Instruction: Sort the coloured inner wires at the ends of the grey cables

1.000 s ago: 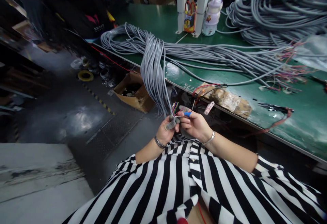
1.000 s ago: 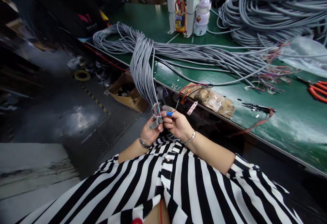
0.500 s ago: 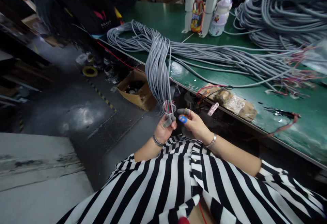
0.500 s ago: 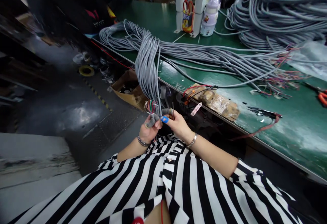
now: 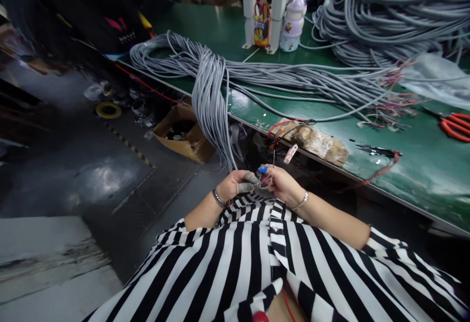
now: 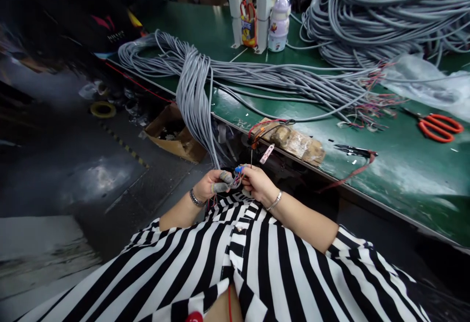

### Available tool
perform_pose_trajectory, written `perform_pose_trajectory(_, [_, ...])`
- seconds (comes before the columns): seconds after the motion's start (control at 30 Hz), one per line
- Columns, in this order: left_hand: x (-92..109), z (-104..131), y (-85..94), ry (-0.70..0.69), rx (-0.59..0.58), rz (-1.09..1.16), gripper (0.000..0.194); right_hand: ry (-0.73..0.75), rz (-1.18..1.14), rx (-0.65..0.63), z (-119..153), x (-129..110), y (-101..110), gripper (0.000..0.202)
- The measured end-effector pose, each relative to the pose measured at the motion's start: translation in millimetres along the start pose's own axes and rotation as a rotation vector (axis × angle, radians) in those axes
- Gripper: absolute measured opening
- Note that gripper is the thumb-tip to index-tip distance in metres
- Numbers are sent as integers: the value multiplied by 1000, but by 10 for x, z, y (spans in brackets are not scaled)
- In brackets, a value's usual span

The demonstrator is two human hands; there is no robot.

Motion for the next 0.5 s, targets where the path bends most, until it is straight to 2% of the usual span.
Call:
perform_pose_trajectory(0.1, [107, -33, -85, -62, -117, -134, 25, -11, 40, 141, -31, 44, 184, 40])
perform_pose_trajectory(0.17, [167, -68, -144, -147, -140, -225, 21, -26, 94, 199, -3, 81, 365, 45])
perform_pose_trajectory(0.27, [200, -163, -208, -265, -65, -322, 21, 7, 164, 144, 112, 101, 632, 49])
perform_pose_trajectory(0.33, [186, -251, -245, -291, -5, -342, 22, 49, 150, 94, 200, 46, 753, 51])
perform_pose_trajectory(0.4, [157, -347, -288, -285, 29, -328, 22, 84, 89, 48, 263, -70, 802, 54])
perform_pose_trajectory(0.5, [110, -474, -353, -280, 61, -278, 24, 110, -1, -32, 284, -269, 770, 52])
Point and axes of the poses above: each hand's wrist, its own z-axis away from the middle knuckle, its own y-axis out of the back of the hand, x = y × z, the point moved 1 cm from there along -z, towards the middle knuckle, and after that the axes turned 13 degrees about z, right-handed, at the moved point
